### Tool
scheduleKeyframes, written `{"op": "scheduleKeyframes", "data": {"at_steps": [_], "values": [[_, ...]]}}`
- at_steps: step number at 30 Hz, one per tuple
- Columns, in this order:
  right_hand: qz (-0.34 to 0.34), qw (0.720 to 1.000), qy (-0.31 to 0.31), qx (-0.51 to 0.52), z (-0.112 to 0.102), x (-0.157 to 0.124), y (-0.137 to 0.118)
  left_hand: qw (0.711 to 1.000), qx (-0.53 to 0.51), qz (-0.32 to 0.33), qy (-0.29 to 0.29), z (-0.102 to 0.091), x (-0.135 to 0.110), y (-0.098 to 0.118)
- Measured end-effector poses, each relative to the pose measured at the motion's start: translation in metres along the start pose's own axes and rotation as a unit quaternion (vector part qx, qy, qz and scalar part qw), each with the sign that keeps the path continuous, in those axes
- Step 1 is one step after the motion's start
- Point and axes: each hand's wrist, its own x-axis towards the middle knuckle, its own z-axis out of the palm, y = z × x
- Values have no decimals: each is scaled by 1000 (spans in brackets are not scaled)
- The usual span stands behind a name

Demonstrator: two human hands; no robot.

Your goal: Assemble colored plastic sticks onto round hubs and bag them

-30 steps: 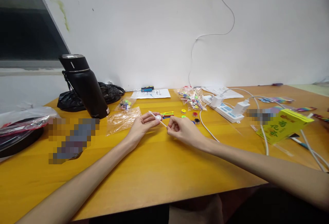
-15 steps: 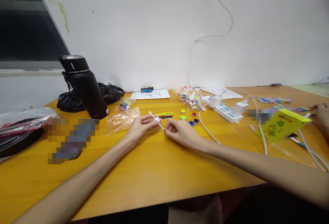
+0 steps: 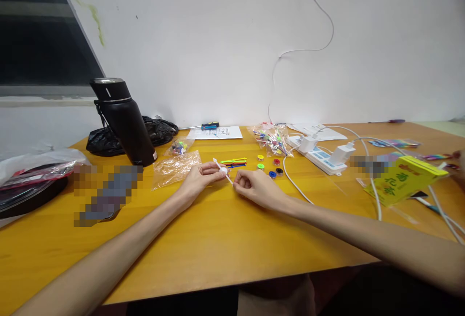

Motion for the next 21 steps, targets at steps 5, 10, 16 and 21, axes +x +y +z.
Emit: {"op": "scheduleKeyframes", "data": {"at_steps": [5, 10, 16, 21], "values": [[-2, 1000, -1, 12, -1, 2, -2, 1000, -7, 1, 4, -1, 1, -2], [-14, 998, -30, 60, 2, 1, -2, 1000, -7, 13, -14, 0, 1, -2], [-42, 987, -101, 120, 12, -3, -3, 999, 13, 39, -22, 2, 1, 2], [-48, 986, -110, 113, 11, -1, -3, 999, -10, 35, -14, 3, 1, 2]]}}
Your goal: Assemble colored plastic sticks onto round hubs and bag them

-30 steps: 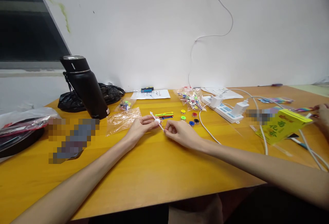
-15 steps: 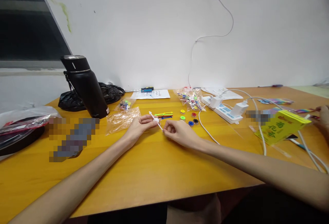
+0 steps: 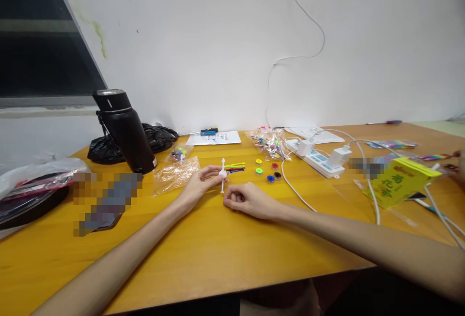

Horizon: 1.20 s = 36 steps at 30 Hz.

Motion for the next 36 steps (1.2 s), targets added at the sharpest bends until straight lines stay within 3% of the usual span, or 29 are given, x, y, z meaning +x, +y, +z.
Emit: {"op": "scheduleKeyframes", "data": {"at_steps": [7, 14, 19, 24, 28, 31, 36], "values": [[-18, 998, -64, -1, -10, 2, -4, 1000, -20, -3, 22, 4, -1, 1], [-26, 996, -78, -22, -13, 0, -5, 997, -52, 26, 41, 5, 2, 16], [-36, 996, -78, -34, -15, -2, -5, 997, -24, -1, 71, -3, -7, 22], [-32, 995, -89, -34, -17, -3, -9, 989, 83, -47, 111, -32, -47, 31], [-29, 995, -90, -43, -18, -4, -10, 959, 214, -101, 154, -67, -93, 45], [-37, 994, -94, -44, -18, -4, -9, 939, 255, -151, 174, -91, -120, 53], [-42, 994, -94, -38, -17, -4, -7, 923, 290, -161, 196, -113, -139, 50]]}}
